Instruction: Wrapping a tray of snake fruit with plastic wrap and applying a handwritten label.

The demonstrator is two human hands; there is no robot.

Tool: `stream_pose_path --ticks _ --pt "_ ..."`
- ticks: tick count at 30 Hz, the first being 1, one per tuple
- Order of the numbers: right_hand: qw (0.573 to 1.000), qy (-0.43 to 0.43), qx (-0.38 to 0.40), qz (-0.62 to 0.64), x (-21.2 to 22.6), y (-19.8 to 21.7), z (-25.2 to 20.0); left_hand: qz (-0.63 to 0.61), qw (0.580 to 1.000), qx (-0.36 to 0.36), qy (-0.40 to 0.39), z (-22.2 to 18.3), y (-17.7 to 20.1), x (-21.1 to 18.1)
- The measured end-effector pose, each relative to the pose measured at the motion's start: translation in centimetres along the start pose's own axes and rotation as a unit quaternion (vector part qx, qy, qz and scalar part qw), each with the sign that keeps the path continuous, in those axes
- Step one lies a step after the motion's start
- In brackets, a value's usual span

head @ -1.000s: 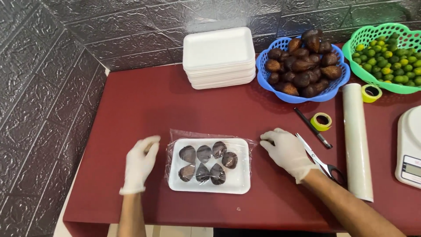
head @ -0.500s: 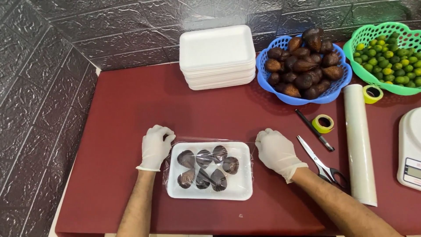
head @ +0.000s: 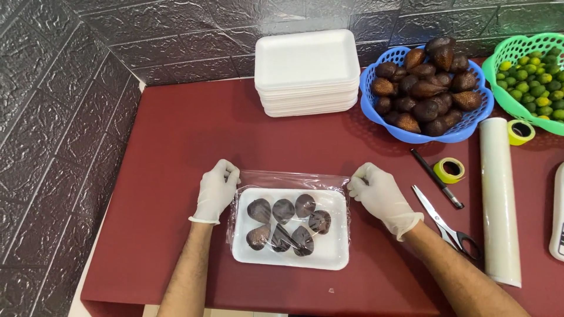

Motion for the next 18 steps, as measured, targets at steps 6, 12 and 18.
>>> stream_pose_path --ticks 6,12,18 --pt "0.992 -0.019 -0.072 0.100 0.1 -0.7 0.1 -0.056 0.998 0.017 0.007 0.5 0.3 0.2" --pt "0.988 -0.003 -0.083 0.128 0.8 -0.6 -0.1 -0.115 0.992 0.039 -0.022 0.5 0.4 0.9" --pt "0.992 0.014 -0.065 0.111 0.3 -0.8 0.6 -0.164 0.983 0.080 0.001 0.6 1.0 0.3"
Point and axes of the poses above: each hand's wrist, its own z-axis towards the middle knuckle, its own y-axis out of the back of the hand, x = y × z, the point moved 3 cm from there along z, towards the middle knuckle, and after that the axes turned 13 degrees about y, right-handed, at the moved point
